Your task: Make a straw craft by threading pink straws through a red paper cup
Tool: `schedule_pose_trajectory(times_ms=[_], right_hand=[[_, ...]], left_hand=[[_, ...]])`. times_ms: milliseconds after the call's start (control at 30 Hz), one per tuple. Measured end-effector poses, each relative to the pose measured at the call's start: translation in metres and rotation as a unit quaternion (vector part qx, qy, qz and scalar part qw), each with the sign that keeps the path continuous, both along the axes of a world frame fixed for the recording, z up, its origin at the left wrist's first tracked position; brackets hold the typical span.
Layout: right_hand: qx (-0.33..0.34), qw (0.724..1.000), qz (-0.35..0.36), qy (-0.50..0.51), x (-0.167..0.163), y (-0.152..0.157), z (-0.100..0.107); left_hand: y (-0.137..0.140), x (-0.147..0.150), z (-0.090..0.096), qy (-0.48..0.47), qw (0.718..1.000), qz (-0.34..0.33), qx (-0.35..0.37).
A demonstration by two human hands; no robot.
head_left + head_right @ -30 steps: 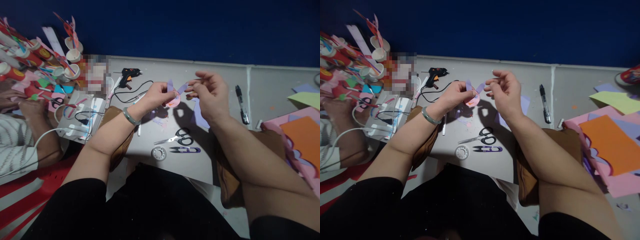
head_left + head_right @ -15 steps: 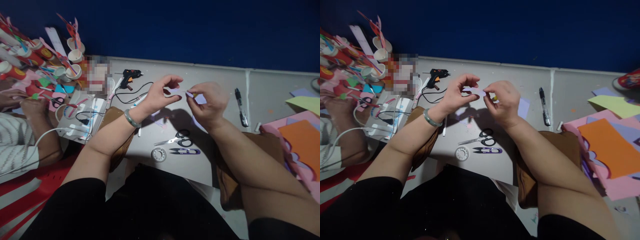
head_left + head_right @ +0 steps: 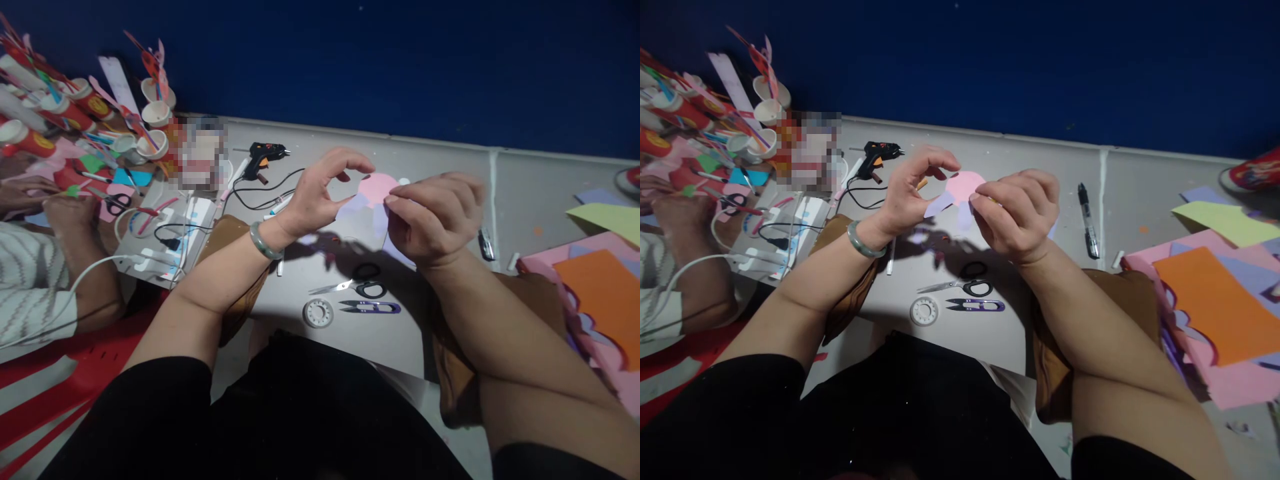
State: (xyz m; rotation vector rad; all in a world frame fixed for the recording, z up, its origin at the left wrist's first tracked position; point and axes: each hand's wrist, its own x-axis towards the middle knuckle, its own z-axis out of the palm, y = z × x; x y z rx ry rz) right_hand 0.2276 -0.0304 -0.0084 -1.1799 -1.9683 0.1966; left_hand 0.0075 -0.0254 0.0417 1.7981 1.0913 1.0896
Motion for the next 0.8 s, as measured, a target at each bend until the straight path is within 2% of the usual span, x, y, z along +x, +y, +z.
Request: schedule_pose_trajectory(times_ms=[100, 200, 267, 400, 533, 600, 667, 733, 800], right_hand=[[-0.009, 1.0, -0.005, 0.005, 0.001, 0.001, -0.001], [0.003, 1.0, -0.013, 0.012, 0.001, 0.0, 0.0], [0.016, 0.999, -0.028, 0.02, -0.001, -0.001, 0.001], [0.037, 0.998, -0.047, 0.036, -0.005, -0.001, 0.004], [0.087, 0.994, 0.005, 0.066, -0.014, -0.001, 0.01], [0.053, 0.992, 0.029, 0.107, -0.021, -0.003, 0.012], [-0.036, 0.985, 0.034, 0.168, -0.028, -0.005, 0.013], [-0.129, 0.964, 0.038, 0.23, -0.033, -0.005, 0.01], [-0.192, 0.941, 0.058, 0.274, -0.035, -0.003, 0.007]], left_hand=[[-0.002, -0.001, 0.0, 0.014, 1.0, 0.005, 0.012], [-0.003, -0.004, -0.002, 0.011, 0.997, -0.022, 0.074], [-0.004, -0.005, -0.001, 0.012, 0.996, -0.033, 0.086], [-0.005, -0.004, 0.003, 0.039, 0.999, 0.002, 0.004], [0.0, -0.001, 0.0, -0.022, 0.999, -0.018, -0.03], [0.005, 0.0, -0.006, -0.08, 0.994, -0.045, -0.056], [0.009, 0.001, -0.012, -0.13, 0.984, -0.057, -0.107], [0.013, 0.001, -0.017, -0.149, 0.975, -0.063, -0.154], [0.015, -0.001, -0.02, -0.148, 0.972, -0.063, -0.174]])
